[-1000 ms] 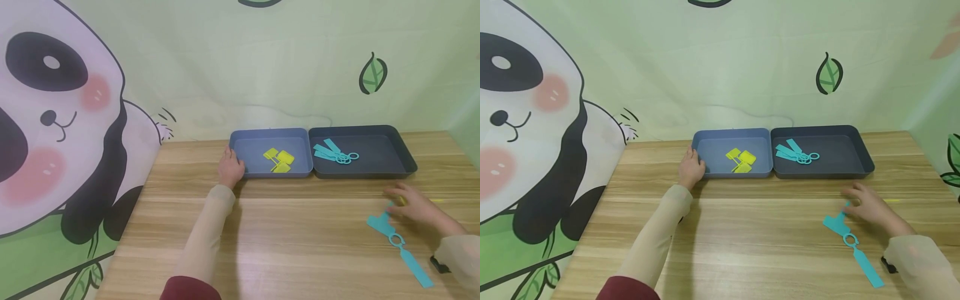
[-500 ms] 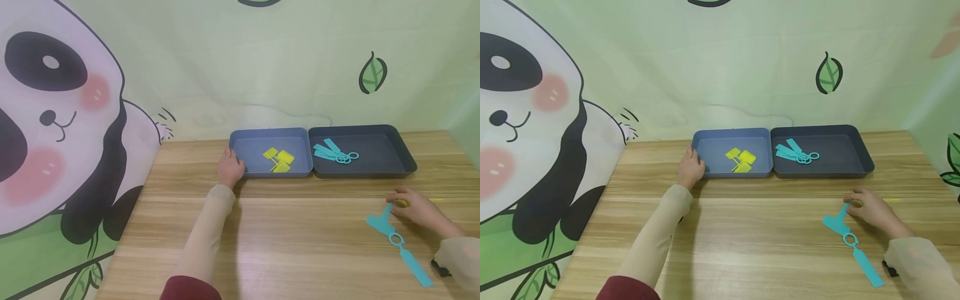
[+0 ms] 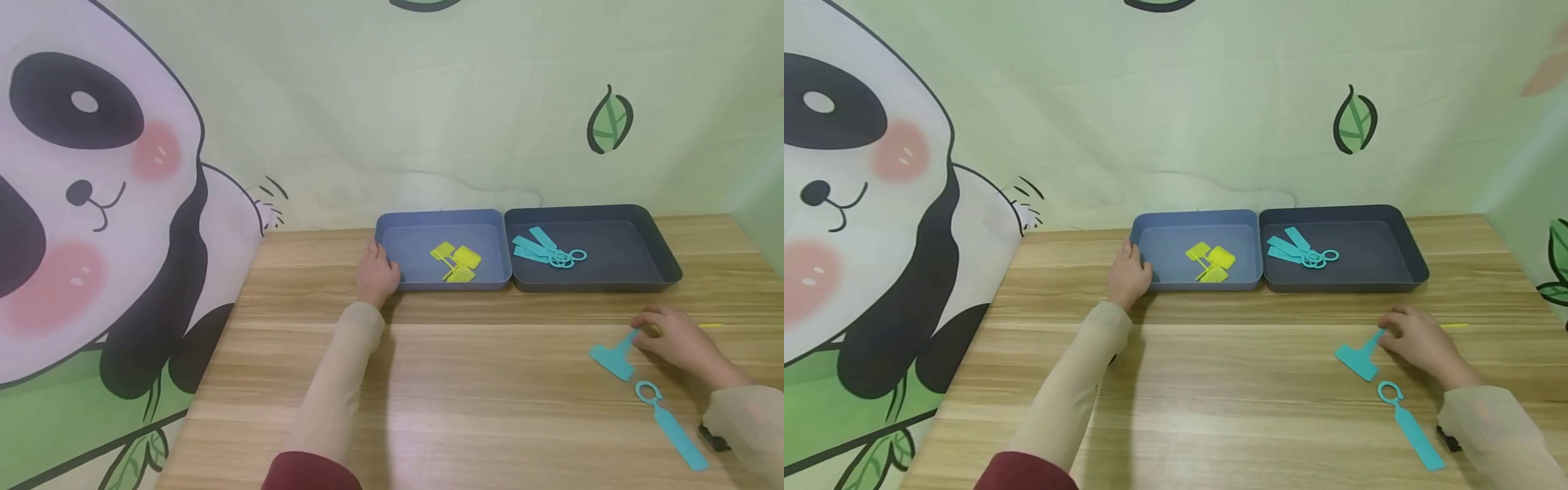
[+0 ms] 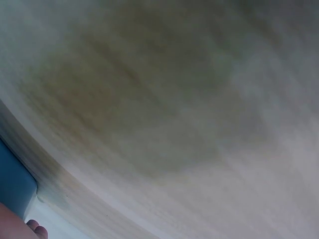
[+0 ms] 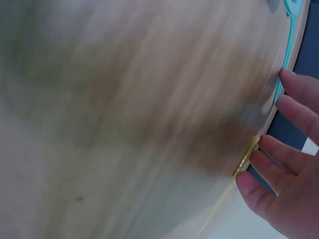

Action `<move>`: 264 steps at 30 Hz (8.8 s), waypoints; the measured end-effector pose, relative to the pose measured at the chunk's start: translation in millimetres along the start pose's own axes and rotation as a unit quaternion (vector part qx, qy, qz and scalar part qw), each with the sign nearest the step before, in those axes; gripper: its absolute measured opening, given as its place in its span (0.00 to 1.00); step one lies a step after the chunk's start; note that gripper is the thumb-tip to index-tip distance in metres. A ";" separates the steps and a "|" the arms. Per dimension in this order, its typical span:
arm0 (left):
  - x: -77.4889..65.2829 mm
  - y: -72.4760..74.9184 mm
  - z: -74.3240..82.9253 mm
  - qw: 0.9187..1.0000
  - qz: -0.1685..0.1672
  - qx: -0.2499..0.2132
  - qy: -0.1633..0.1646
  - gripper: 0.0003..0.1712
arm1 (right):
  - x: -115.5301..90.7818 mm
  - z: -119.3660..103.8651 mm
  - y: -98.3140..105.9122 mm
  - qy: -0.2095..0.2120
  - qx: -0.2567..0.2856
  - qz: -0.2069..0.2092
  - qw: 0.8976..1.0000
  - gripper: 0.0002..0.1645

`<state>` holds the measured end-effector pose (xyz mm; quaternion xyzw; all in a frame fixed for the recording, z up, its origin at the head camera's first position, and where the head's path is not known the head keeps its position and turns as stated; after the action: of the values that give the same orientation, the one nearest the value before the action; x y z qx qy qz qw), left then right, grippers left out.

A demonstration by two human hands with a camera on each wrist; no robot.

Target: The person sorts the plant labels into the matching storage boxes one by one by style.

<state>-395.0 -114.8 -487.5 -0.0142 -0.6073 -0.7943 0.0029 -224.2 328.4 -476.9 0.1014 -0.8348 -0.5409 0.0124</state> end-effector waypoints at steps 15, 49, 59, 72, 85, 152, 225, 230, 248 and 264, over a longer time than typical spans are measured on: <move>0.0 -0.1 -0.2 1.000 0.005 -0.003 -0.003 0.34 | 3.8 -3.0 -2.0 0.026 -0.007 -0.011 1.000 0.05; -1.8 2.1 0.9 1.000 0.019 -0.009 -0.005 0.33 | 2.6 -11.8 -6.6 0.043 -0.015 -0.042 0.998 0.10; -3.3 4.1 1.4 1.000 0.013 -0.004 -0.002 0.33 | 2.2 -12.0 -3.3 0.054 0.004 -0.029 0.998 0.12; -2.9 4.7 1.1 1.000 0.017 -0.002 -0.004 0.32 | -0.6 -20.2 13.9 0.094 0.052 0.046 0.993 0.13; -3.4 5.4 0.9 1.000 0.018 -0.004 -0.002 0.32 | 10.7 -28.2 18.5 0.013 0.128 0.035 0.991 0.06; -1.0 1.7 -0.7 1.000 0.013 -0.006 0.008 0.33 | 84.4 -88.3 -4.5 -0.090 0.436 -0.035 0.895 0.21; 0.6 -3.0 -4.4 1.000 0.018 -0.017 0.013 0.33 | 169.0 -155.7 -51.0 -0.182 0.457 -0.008 0.870 0.19; 1.0 -2.2 -4.5 1.000 0.020 -0.016 0.012 0.33 | 173.8 -161.4 -54.1 -0.168 0.438 -0.010 0.883 0.19; -1.7 2.2 -2.6 1.000 0.016 -0.019 0.015 0.33 | 182.5 -166.4 -60.5 -0.164 0.322 0.013 0.932 0.15; -2.0 0.6 -0.2 1.000 0.014 -0.018 0.012 0.33 | 182.0 -184.2 -64.7 -0.058 0.064 0.006 0.996 0.14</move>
<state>-393.0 -115.1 -487.1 -0.0134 -0.5925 -0.8052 0.0205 -368.3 103.7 -475.4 0.0649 -0.8676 -0.4914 -0.0392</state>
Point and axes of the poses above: each hand's wrist, its own x-axis towards the middle knuckle, its own y-axis out of the back of the hand, z = x × y, the point moved 8 cm from there along x, towards the middle knuckle, and after that the axes turned 1 degree about z, right-handed, at the moved point
